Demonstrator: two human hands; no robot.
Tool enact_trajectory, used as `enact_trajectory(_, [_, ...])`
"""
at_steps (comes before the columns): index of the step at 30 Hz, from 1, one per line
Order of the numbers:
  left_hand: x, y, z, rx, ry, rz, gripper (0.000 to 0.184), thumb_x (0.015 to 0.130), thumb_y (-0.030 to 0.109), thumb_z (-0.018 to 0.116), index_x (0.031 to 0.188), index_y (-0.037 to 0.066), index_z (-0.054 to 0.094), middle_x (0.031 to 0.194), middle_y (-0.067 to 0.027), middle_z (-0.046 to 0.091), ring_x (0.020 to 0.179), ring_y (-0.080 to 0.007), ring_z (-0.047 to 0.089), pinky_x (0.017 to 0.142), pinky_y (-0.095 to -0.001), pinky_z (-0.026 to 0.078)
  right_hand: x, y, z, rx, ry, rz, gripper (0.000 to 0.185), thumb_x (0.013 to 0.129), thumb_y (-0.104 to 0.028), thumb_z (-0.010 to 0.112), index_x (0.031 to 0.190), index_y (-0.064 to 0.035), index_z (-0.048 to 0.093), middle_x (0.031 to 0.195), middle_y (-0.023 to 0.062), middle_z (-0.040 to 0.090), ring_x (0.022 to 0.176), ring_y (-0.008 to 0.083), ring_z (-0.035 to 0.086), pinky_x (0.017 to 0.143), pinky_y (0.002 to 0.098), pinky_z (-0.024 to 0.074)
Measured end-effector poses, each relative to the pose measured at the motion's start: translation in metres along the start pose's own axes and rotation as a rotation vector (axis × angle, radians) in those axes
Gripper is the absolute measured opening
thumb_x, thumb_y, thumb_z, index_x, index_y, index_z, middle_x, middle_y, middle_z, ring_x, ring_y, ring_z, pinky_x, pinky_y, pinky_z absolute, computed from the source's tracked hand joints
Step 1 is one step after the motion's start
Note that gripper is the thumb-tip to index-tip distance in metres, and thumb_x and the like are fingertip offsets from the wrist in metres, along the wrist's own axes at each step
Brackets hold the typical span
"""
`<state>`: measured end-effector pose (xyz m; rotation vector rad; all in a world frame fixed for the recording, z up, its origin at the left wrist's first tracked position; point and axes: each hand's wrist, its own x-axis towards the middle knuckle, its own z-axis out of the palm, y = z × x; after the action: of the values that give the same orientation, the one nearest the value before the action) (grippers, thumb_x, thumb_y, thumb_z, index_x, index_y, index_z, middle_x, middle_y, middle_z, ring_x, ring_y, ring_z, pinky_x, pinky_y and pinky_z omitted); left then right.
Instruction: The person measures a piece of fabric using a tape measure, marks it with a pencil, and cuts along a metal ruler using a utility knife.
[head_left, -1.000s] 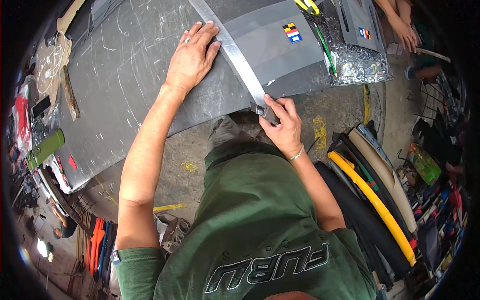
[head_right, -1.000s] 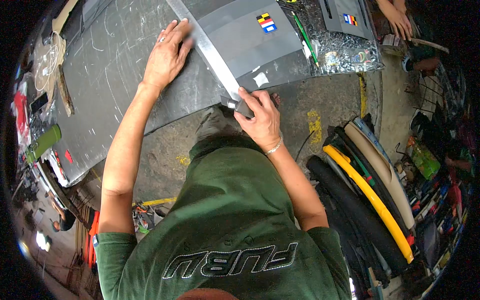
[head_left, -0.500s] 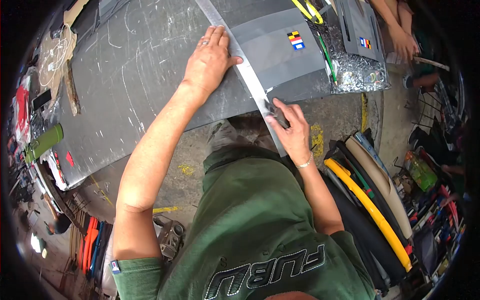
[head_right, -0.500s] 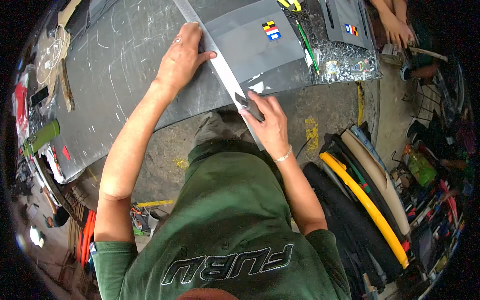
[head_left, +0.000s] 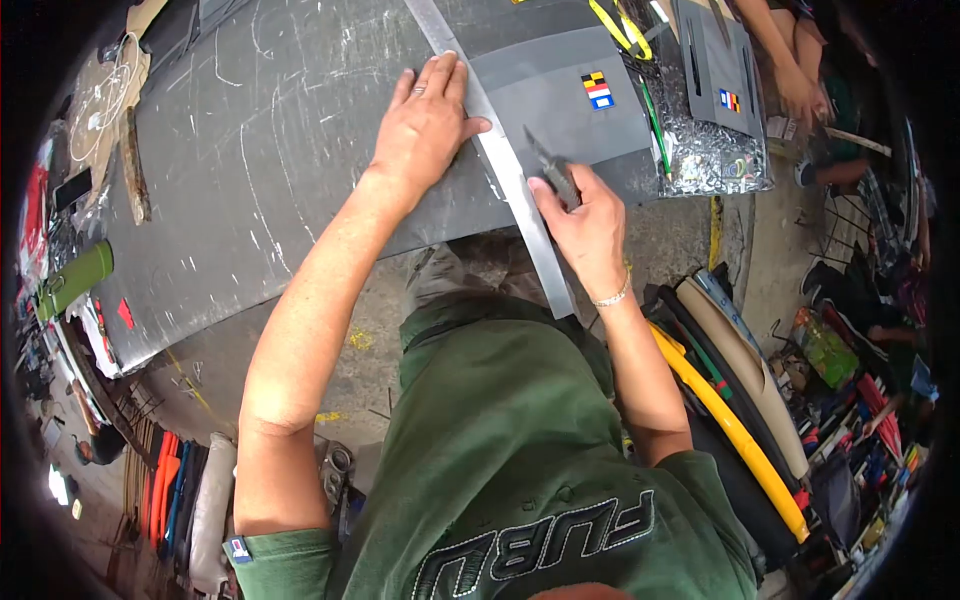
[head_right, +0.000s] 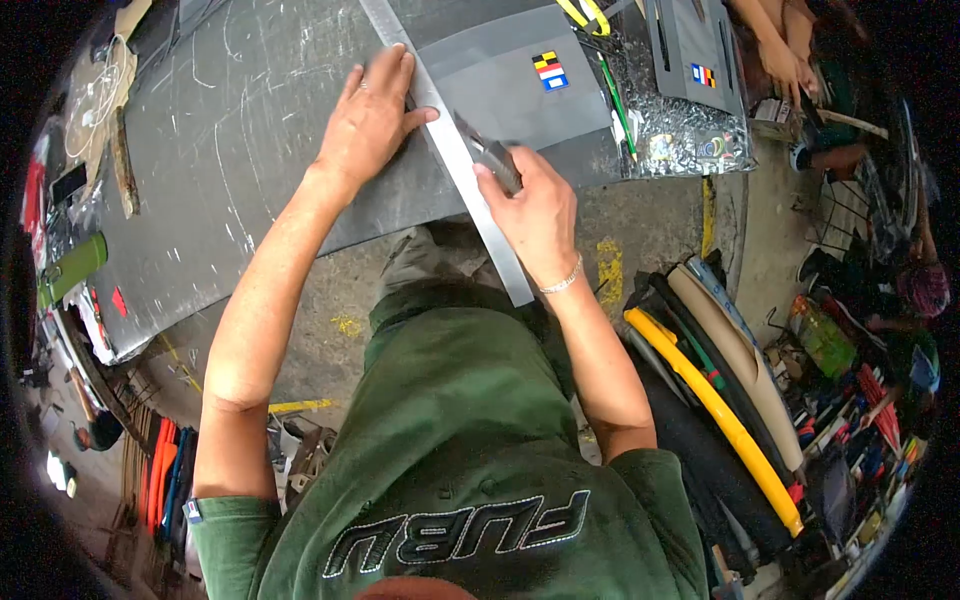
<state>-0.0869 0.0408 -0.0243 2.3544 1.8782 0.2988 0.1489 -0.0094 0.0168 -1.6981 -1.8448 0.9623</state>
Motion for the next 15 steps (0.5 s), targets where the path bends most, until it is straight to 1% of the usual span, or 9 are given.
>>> enact_trajectory(2, [-0.004, -0.003, 0.0, 0.007, 0.013, -0.021, 0.079, 0.094, 0.053, 0.068, 0.152, 0.003, 0.048, 0.161, -0.0161, 0.042, 0.151, -0.0346, 0.039, 0.123, -0.0539, 0.033, -0.013, 0.011, -0.003, -0.034, -0.025, -0.019, 0.033, 0.086, -0.02, 0.085, 0.114, -0.0062, 0.073, 0.1, 0.0149, 0.072, 0.089, 0.036, 0.072, 0.077, 0.0404, 0.0568])
enact_trajectory(3, [-0.006, -0.005, 0.002, -0.012, 0.037, -0.044, 0.08, 0.093, 0.056, 0.068, 0.152, 0.006, 0.048, 0.162, -0.0146, 0.041, 0.152, -0.0345, 0.037, 0.124, -0.0564, 0.029, -0.022, 0.026, 0.002, -0.029, 0.011, -0.131, 0.04, 0.082, -0.022, 0.089, 0.116, -0.0081, 0.074, 0.098, 0.0112, 0.069, 0.085, 0.0325, 0.071, 0.076, 0.0389, 0.0574])
enact_trajectory(5, [-0.009, -0.008, 0.005, -0.031, 0.059, -0.073, 0.08, 0.093, 0.061, 0.068, 0.155, 0.014, 0.048, 0.166, -0.0135, 0.037, 0.157, -0.0337, 0.03, 0.126, -0.0611, 0.021, -0.038, 0.026, 0.005, -0.016, 0.021, -0.155, 0.042, 0.082, -0.022, 0.088, 0.119, -0.0092, 0.075, 0.101, 0.0096, 0.067, 0.086, 0.0306, 0.07, 0.077, 0.039, 0.0577])
enact_trajectory(6, [-0.01, -0.012, 0.009, -0.044, 0.077, -0.061, 0.081, 0.093, 0.062, 0.068, 0.155, 0.014, 0.047, 0.167, -0.0134, 0.036, 0.157, -0.0336, 0.029, 0.127, -0.0611, 0.02, -0.044, 0.027, 0.008, -0.009, 0.028, -0.165, 0.043, 0.082, -0.022, 0.088, 0.12, -0.0098, 0.075, 0.103, 0.0087, 0.066, 0.087, 0.0296, 0.07, 0.078, 0.0391, 0.0579])
enact_trajectory(7, [-0.011, -0.014, 0.013, -0.056, 0.093, -0.047, 0.081, 0.093, 0.062, 0.067, 0.155, 0.014, 0.047, 0.167, -0.0132, 0.036, 0.157, -0.0334, 0.029, 0.127, -0.0611, 0.019, -0.048, 0.032, 0.013, -0.04, 0.015, -0.171, 0.047, 0.081, -0.021, 0.088, 0.124, -0.0107, 0.074, 0.111, 0.0079, 0.063, 0.093, 0.0273, 0.068, 0.082, 0.0387, 0.058])
enact_trajectory(10, [-0.013, -0.017, 0.022, -0.022, 0.086, -0.033, 0.085, 0.096, 0.067, 0.06, 0.159, 0.012, 0.042, 0.169, -0.013, 0.033, 0.158, -0.0318, 0.026, 0.128, -0.0598, 0.015, -0.055, 0.041, 0.026, 0.002, 0.051, -0.154, 0.05, 0.079, -0.019, 0.088, 0.126, -0.0104, 0.073, 0.113, 0.0094, 0.061, 0.097, 0.0276, 0.067, 0.084, 0.0387, 0.0575])
enact_trajectory(12, [-0.014, -0.017, 0.023, -0.01, 0.086, -0.034, 0.088, 0.097, 0.068, 0.057, 0.16, 0.009, 0.04, 0.169, -0.0132, 0.033, 0.159, -0.0312, 0.025, 0.129, -0.059, 0.014, -0.057, 0.045, 0.031, 0.012, 0.07, -0.16, 0.053, 0.077, -0.017, 0.089, 0.127, -0.0109, 0.073, 0.115, 0.0095, 0.06, 0.098, 0.0277, 0.067, 0.083, 0.0391, 0.0576])
enact_trajectory(13, [-0.014, -0.017, 0.024, -0.02, 0.089, -0.035, 0.091, 0.098, 0.068, 0.056, 0.161, 0.006, 0.037, 0.17, -0.0131, 0.033, 0.16, -0.0304, 0.023, 0.129, -0.0579, 0.013, -0.057, 0.045, 0.031, 0.01, 0.079, -0.161, 0.054, 0.077, -0.017, 0.088, 0.127, -0.0111, 0.072, 0.115, 0.0095, 0.06, 0.097, 0.0279, 0.067, 0.083, 0.0394, 0.0576])
enact_trajectory(15, [-0.014, -0.018, 0.025, -0.003, 0.082, -0.035, 0.091, 0.098, 0.068, 0.056, 0.161, 0.005, 0.037, 0.17, -0.0135, 0.033, 0.16, -0.0304, 0.023, 0.129, -0.0577, 0.012, -0.058, 0.045, 0.03, 0.008, 0.089, -0.161, 0.055, 0.076, -0.017, 0.088, 0.128, -0.0117, 0.072, 0.115, 0.009, 0.06, 0.096, 0.028, 0.067, 0.083, 0.0398, 0.0574])
